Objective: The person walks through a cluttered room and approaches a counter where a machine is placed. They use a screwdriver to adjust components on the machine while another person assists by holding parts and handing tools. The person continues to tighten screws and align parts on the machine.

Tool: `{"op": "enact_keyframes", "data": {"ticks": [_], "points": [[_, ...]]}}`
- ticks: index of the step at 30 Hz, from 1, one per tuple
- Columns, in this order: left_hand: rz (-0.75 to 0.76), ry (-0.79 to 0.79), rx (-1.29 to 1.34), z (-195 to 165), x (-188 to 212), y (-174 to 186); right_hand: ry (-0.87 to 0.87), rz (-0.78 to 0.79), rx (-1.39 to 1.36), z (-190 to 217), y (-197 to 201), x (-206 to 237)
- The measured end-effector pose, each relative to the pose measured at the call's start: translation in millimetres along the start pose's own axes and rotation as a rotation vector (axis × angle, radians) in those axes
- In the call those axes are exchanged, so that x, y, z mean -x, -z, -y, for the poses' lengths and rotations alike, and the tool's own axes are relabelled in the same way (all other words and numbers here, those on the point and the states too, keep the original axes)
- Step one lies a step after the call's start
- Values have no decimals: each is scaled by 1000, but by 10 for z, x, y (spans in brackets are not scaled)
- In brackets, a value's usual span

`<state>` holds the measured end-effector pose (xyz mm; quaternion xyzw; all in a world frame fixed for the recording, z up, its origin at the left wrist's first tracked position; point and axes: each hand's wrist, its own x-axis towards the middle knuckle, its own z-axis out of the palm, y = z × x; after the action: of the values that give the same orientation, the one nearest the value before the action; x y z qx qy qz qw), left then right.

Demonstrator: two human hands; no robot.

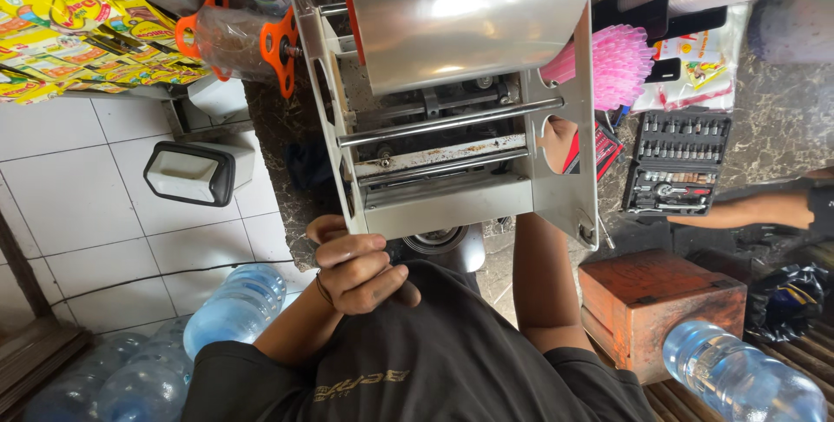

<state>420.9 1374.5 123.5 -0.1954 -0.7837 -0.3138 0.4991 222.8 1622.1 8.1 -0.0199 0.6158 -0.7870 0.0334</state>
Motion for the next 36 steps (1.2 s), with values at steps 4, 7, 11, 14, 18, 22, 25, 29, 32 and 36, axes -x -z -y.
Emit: {"op": "enact_keyframes", "data": {"ticks": [4, 7, 11, 14, 18, 22, 25, 29, 32, 36], "points": [[33, 16, -1, -13, -12, -8, 3, -17, 100, 28, 2, -28], [15, 59, -18, -30, -16, -10, -13, 35, 36, -33, 35, -40], [27, 72, -39, -56, -12, -4, -84, -42, 68, -198, 164, -66], [48, 87, -29, -68, -4, -14, -80, -70, -1, -384, 266, -99], [9, 93, -34, -72, 17, -31, -60, -60, -72, -554, 314, -138], [45, 112, -43, -89, 41, -37, -121, -219, -95, -496, 222, -111], [52, 115, -42, -86, 59, -37, -126, -101, -156, -360, 124, -66], [25, 98, -45, -69, 71, -64, -89, -55, -166, -237, 60, -47], [26, 97, -38, -58, 72, -79, -88, -67, -197, -229, 55, -64], [39, 109, -42, -73, 63, -79, -68, -35, -206, -301, 92, -91]]}}
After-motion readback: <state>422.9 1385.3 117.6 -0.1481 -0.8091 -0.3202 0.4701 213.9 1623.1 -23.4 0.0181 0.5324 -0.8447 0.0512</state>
